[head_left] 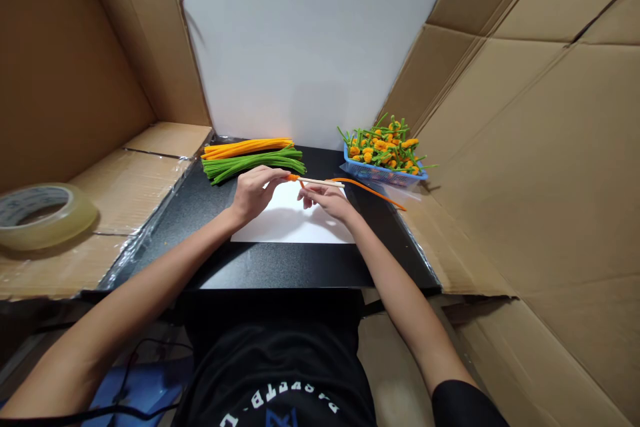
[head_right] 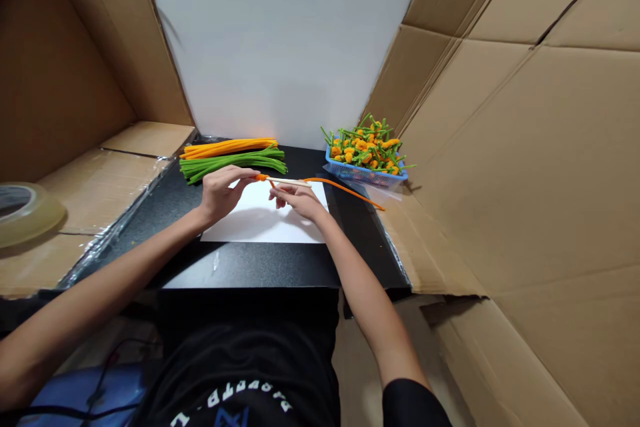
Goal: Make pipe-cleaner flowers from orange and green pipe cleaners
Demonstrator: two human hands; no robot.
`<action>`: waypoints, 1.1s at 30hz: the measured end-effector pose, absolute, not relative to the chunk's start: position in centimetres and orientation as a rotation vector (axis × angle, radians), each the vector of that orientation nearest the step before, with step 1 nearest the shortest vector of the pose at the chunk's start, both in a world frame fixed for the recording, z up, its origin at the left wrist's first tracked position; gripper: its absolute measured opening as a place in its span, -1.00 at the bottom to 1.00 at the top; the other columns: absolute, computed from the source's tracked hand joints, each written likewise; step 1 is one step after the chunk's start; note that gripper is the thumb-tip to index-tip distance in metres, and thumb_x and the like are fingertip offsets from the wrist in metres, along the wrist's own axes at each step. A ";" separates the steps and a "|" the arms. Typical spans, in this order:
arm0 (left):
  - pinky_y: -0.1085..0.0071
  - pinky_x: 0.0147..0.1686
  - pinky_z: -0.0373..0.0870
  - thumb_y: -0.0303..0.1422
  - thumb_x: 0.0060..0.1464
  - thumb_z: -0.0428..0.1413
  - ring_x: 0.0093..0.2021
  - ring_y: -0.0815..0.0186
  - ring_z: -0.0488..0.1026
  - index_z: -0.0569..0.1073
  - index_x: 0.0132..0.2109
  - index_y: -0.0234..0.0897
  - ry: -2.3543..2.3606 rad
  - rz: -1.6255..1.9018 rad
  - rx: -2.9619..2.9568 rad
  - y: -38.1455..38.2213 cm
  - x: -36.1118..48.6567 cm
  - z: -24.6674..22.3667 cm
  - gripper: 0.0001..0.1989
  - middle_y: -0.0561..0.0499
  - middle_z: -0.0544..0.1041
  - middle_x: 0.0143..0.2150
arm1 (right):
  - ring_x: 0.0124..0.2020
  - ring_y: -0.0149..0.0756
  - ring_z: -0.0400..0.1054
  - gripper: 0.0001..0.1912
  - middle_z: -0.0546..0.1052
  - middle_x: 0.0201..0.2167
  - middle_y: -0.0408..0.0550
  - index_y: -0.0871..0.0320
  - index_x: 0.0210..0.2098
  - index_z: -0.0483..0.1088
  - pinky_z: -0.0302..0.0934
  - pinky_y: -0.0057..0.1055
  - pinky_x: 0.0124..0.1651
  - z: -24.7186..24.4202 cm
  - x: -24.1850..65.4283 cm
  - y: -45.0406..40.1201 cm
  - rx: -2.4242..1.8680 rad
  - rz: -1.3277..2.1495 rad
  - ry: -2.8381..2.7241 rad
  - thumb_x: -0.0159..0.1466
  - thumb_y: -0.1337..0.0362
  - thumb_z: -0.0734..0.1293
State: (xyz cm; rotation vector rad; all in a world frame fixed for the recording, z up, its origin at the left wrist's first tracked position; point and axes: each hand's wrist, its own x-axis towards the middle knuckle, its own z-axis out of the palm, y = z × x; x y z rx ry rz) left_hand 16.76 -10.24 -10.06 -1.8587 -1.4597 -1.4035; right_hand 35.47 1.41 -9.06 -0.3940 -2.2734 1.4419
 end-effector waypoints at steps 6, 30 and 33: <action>0.40 -0.33 0.40 -0.39 0.26 0.10 -0.35 0.29 0.54 0.61 -0.18 -0.24 -1.725 -1.165 -1.763 -9.5 15.7 -10.9 -0.82 -0.03 0.66 -0.30 | -0.54 -0.38 0.35 -0.71 0.45 -0.63 -0.19 0.15 -0.39 0.47 0.15 -0.49 -0.34 -10.3 34.7 -0.1 -0.443 1.027 -2.464 0.38 0.16 0.25; 0.49 -0.30 0.44 -0.40 0.28 0.11 -0.34 0.39 0.56 0.58 -0.16 -0.26 -1.272 -1.341 -2.050 -9.8 16.6 -10.8 -0.86 0.00 0.67 -0.29 | -0.46 -0.36 0.39 -0.52 0.54 -0.52 -0.07 0.21 -0.36 0.53 0.18 -0.44 -0.32 -8.9 36.2 2.8 -0.456 1.529 -2.341 0.28 -0.12 0.30; 0.48 -0.31 0.43 -0.36 0.25 0.15 -0.35 0.38 0.57 0.60 -0.16 -0.26 -1.410 -1.441 -1.864 -9.6 16.7 -10.9 -0.86 -0.01 0.67 -0.29 | -0.47 -0.37 0.38 -0.53 0.53 -0.53 -0.08 0.19 -0.35 0.51 0.19 -0.44 -0.31 -9.3 35.6 1.7 -0.455 1.486 -2.306 0.31 -0.11 0.27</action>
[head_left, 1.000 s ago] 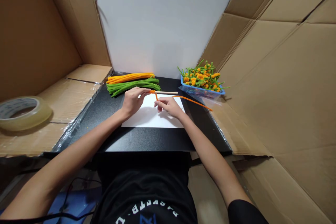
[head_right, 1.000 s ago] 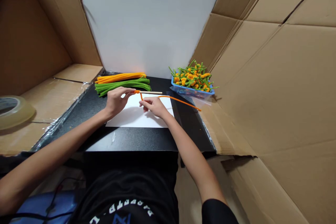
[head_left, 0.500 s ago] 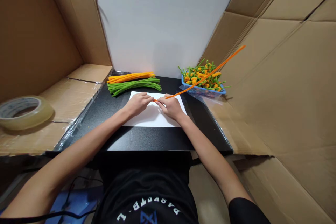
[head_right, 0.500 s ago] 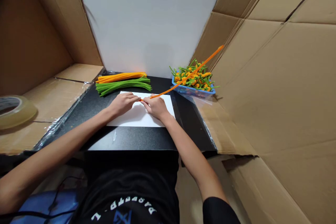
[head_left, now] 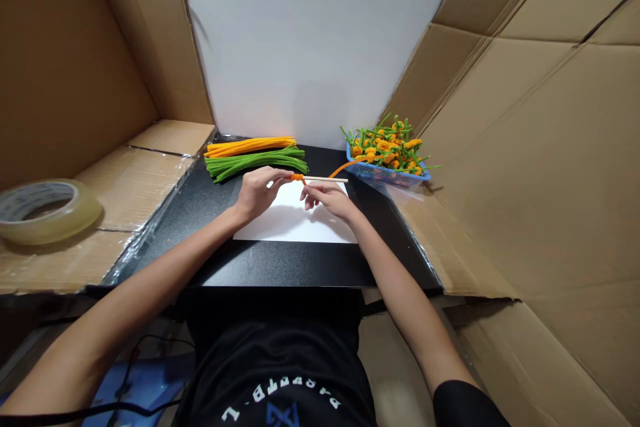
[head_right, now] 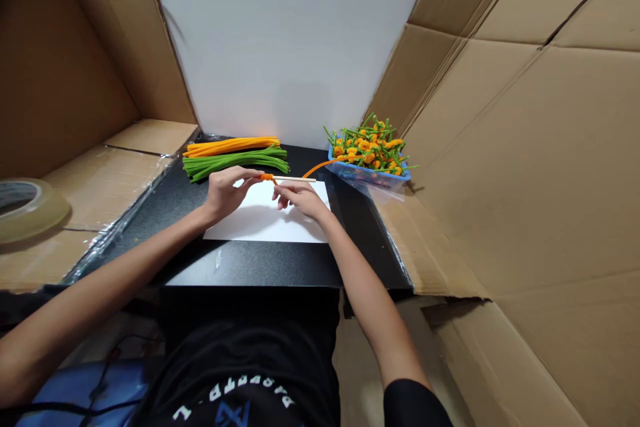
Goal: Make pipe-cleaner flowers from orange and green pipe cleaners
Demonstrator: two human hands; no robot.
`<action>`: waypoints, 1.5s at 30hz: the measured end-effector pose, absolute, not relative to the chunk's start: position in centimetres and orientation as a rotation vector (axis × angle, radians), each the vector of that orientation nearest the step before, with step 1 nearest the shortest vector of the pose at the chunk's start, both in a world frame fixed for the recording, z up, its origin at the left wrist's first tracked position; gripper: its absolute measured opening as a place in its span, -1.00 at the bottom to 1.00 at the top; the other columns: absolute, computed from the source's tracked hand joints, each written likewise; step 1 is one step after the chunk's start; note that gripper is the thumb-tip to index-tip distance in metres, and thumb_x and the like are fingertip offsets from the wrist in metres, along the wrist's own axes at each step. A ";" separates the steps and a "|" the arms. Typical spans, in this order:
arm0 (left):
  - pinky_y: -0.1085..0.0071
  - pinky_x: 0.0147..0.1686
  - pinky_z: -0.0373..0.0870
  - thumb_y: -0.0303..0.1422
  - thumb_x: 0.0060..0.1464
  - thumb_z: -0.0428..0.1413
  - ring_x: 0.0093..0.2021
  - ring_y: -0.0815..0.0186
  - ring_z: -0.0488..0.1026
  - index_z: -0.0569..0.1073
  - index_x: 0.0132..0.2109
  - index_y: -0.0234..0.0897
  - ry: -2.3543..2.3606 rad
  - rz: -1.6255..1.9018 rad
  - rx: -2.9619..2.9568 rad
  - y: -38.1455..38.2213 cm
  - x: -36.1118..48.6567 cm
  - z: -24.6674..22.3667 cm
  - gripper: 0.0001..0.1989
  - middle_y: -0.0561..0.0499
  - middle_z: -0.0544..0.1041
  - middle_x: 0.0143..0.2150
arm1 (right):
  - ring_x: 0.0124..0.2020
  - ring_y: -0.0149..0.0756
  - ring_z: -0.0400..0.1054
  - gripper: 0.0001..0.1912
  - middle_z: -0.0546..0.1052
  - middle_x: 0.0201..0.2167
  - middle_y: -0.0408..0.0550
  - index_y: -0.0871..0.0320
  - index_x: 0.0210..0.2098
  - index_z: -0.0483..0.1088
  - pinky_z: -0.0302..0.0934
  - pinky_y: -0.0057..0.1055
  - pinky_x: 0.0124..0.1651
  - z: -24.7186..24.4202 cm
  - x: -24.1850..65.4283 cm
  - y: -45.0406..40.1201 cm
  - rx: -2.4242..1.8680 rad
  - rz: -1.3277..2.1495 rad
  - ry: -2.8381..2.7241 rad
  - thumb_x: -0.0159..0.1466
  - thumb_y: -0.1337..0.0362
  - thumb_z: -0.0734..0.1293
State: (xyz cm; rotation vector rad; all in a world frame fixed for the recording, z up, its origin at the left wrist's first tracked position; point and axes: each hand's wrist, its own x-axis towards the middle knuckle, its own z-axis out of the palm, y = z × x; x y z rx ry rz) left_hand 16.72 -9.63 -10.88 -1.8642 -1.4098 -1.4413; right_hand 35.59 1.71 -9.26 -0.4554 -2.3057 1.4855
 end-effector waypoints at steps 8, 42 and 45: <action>0.43 -0.35 0.36 -0.43 0.20 0.14 -0.40 0.29 0.55 0.62 -0.20 -0.25 -1.893 -1.120 -1.792 -8.8 14.8 -11.9 -0.85 -0.03 0.67 -0.31 | -0.57 -0.38 0.27 -0.71 0.44 -0.63 -0.17 0.14 -0.38 0.50 0.02 -0.44 -0.38 -10.3 34.8 -0.3 -0.553 0.578 -2.453 0.38 0.17 0.25; 0.41 -0.36 0.36 -0.40 0.23 0.09 -0.37 0.24 0.53 0.61 -0.18 -0.26 -1.845 -0.905 -1.910 -9.2 15.5 -11.3 -0.81 -0.09 0.64 -0.34 | -0.54 -0.38 0.21 -0.57 0.41 -0.62 -0.14 0.15 -0.51 0.49 -0.03 -0.40 -0.36 -10.7 34.3 -0.8 -0.582 0.491 -2.418 0.38 0.07 0.26; 0.41 -0.40 0.33 -0.40 0.25 0.06 -0.41 0.23 0.50 0.62 -0.19 -0.28 -1.877 -0.732 -1.970 -9.2 15.4 -11.1 -0.78 -0.11 0.60 -0.40 | -0.49 -0.33 0.26 -0.62 0.50 -0.54 -0.08 0.15 -0.42 0.53 0.02 -0.39 -0.32 -10.5 34.6 -0.5 -0.626 0.435 -2.364 0.39 0.08 0.27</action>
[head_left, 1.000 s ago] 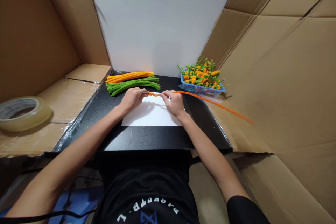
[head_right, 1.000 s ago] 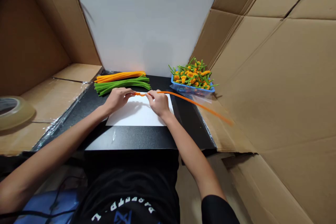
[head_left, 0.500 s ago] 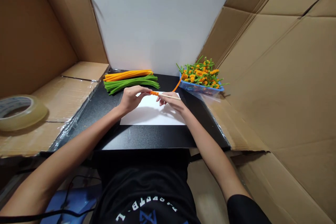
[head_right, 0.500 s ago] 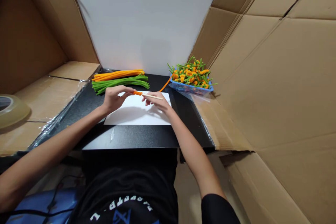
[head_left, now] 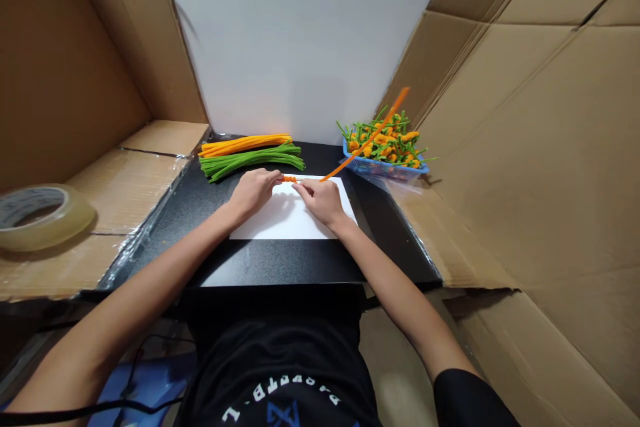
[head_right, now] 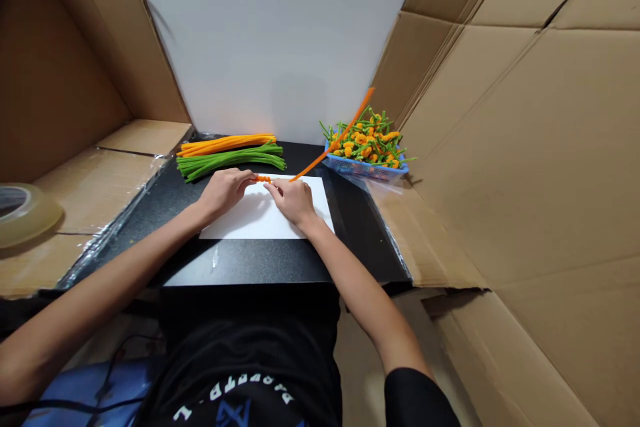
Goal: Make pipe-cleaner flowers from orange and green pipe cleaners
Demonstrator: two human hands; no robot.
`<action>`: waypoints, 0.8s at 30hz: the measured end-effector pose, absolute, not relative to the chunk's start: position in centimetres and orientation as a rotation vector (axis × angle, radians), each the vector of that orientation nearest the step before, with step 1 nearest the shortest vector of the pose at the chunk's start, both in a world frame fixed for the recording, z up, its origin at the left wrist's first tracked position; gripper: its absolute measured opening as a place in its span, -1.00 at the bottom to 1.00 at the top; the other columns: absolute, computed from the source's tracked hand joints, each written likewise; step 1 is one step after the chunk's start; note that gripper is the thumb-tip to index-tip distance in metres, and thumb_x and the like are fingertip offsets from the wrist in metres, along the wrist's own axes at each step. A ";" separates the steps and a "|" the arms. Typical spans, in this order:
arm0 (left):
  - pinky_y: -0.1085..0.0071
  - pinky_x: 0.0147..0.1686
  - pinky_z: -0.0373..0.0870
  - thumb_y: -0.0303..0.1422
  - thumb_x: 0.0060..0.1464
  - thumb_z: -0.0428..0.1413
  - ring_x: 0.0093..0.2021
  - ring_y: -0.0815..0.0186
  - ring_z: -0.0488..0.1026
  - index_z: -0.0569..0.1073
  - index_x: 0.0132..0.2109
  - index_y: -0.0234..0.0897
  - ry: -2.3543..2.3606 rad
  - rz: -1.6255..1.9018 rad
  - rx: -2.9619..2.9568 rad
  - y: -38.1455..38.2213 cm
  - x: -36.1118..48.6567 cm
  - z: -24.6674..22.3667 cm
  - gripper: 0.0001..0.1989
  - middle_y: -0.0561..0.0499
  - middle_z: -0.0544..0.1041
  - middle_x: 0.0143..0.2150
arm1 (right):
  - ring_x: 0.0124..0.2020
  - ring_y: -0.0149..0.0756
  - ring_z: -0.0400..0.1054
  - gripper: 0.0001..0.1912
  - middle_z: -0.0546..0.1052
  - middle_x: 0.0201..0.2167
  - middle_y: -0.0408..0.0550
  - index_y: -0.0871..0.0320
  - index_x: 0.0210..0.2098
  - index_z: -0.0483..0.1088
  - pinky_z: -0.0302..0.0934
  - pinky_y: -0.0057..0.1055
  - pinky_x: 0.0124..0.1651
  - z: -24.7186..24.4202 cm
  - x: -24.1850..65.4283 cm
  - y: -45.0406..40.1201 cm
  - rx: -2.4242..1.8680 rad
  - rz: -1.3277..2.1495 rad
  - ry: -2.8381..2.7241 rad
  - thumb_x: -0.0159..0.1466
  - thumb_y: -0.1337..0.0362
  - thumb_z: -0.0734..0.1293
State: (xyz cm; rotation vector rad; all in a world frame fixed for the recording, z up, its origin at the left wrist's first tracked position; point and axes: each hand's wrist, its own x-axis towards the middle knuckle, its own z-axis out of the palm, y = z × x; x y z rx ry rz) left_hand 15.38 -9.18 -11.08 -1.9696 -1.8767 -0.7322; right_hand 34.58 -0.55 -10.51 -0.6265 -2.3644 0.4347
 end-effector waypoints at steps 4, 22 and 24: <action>0.43 -0.35 0.36 -0.41 0.26 0.03 -0.36 0.26 0.53 0.62 -0.15 -0.26 -1.736 -0.698 -2.223 -9.2 14.7 -10.7 -0.76 -0.10 0.62 -0.35 | -0.29 -0.21 0.34 -0.66 0.58 -0.43 0.01 0.14 -0.42 0.56 0.11 -0.35 -0.18 -10.0 35.0 0.2 -0.575 0.395 -2.323 0.36 0.08 0.31; 0.44 -0.24 0.47 -0.29 0.27 0.12 -0.30 0.35 0.59 0.60 -0.07 -0.24 -1.373 -1.505 -2.067 -10.1 16.2 -10.4 -0.79 -0.05 0.67 -0.25 | -0.45 -0.39 0.42 -0.49 0.54 -0.46 -0.05 0.23 -0.39 0.51 0.25 -0.45 -0.34 -9.0 36.1 1.9 -0.491 2.040 -2.018 0.13 -0.16 0.45; 0.44 -0.25 0.45 -0.29 0.27 0.13 -0.30 0.35 0.57 0.58 -0.01 -0.24 -1.378 -1.509 -2.043 -10.0 16.3 -10.6 -0.77 -0.05 0.66 -0.23 | -0.48 -0.43 0.38 -0.54 0.52 -0.50 -0.09 0.22 -0.40 0.50 0.22 -0.47 -0.36 -9.2 35.7 1.5 -0.469 1.984 -1.944 0.16 -0.12 0.44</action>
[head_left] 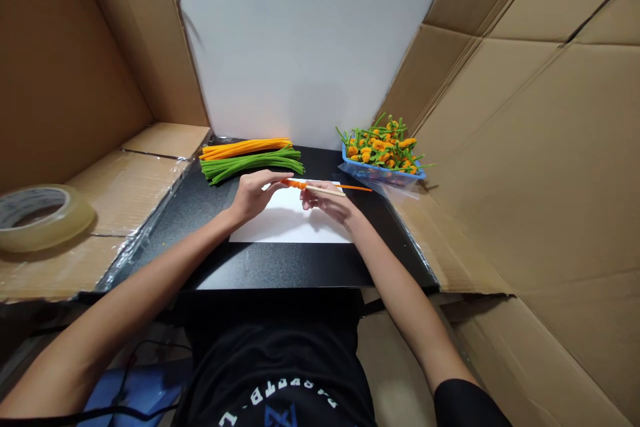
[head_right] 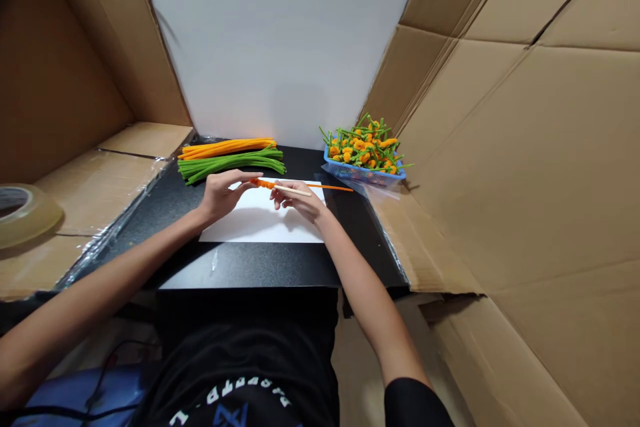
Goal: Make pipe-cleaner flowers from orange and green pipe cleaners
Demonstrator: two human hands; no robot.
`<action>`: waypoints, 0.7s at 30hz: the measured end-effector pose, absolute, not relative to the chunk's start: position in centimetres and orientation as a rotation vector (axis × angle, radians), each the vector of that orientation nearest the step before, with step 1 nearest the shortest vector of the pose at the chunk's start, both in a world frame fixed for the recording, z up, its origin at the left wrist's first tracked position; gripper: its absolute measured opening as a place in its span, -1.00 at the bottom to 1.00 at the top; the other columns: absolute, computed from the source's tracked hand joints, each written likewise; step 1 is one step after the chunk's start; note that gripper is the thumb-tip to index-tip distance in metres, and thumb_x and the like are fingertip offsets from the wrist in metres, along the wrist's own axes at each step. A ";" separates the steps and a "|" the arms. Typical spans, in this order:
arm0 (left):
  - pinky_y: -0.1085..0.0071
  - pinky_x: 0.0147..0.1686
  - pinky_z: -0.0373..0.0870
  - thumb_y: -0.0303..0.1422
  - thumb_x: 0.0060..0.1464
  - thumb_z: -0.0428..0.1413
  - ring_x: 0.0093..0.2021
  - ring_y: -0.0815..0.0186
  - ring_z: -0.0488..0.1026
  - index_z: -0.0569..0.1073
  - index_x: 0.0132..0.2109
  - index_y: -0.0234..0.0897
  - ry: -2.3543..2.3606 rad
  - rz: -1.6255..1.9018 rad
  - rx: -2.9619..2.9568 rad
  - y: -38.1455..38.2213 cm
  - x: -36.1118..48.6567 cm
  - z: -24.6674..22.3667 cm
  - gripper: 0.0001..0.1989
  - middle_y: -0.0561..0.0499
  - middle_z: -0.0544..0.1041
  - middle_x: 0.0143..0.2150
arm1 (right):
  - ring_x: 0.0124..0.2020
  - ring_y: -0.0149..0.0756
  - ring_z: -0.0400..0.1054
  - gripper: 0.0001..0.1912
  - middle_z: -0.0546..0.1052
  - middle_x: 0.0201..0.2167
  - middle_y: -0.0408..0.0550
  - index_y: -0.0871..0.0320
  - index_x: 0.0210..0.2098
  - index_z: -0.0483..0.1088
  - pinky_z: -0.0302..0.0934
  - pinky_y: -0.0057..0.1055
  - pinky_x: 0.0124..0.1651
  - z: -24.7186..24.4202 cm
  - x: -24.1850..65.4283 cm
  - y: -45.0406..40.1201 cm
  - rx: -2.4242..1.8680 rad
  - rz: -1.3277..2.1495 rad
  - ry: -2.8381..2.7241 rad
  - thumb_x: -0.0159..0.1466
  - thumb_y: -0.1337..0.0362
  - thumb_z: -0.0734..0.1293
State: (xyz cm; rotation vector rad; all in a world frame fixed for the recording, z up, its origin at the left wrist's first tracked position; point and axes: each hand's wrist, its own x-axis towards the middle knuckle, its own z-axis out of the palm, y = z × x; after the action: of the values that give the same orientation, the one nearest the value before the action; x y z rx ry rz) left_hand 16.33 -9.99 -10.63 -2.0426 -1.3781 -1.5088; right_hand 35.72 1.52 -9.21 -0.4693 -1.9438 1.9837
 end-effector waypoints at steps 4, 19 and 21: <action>0.42 -0.28 0.40 -0.35 0.34 -0.01 -0.32 0.33 0.51 0.48 0.16 -0.26 -1.534 -1.151 -2.103 -9.7 16.3 -11.4 -0.67 -0.05 0.60 -0.28 | -0.54 -0.44 0.33 -0.63 0.48 -0.59 -0.13 0.19 -0.43 0.48 0.18 -0.48 -0.41 -10.5 34.5 0.9 -0.628 1.866 -1.897 0.27 -0.01 0.37; 0.34 -0.41 0.28 -0.58 0.15 0.01 -0.20 0.12 0.51 0.51 -0.15 -0.29 -2.002 -0.424 -1.947 -9.2 16.7 -12.0 -0.77 -0.14 0.58 -0.23 | -0.50 -0.31 0.34 -0.70 0.50 -0.54 -0.10 0.13 -0.39 0.48 0.10 -0.40 -0.32 -10.9 34.3 -0.5 -0.692 0.574 -2.381 0.40 0.21 0.21; 0.32 -0.37 0.30 -0.59 0.12 0.03 -0.18 0.09 0.50 0.52 -0.14 -0.32 -1.982 -0.301 -1.983 -9.3 16.8 -11.6 -0.77 -0.16 0.57 -0.24 | -0.41 -0.24 0.36 -0.73 0.54 -0.46 -0.03 0.14 -0.34 0.51 0.11 -0.37 -0.28 -10.7 34.6 -0.3 -0.676 0.405 -2.428 0.39 0.21 0.23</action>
State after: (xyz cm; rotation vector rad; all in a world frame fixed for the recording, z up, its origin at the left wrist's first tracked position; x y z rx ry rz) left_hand 16.82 -9.29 -11.62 -1.9826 -1.9816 -0.3012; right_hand 34.59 -0.29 -10.75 -0.6762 -2.4281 0.4054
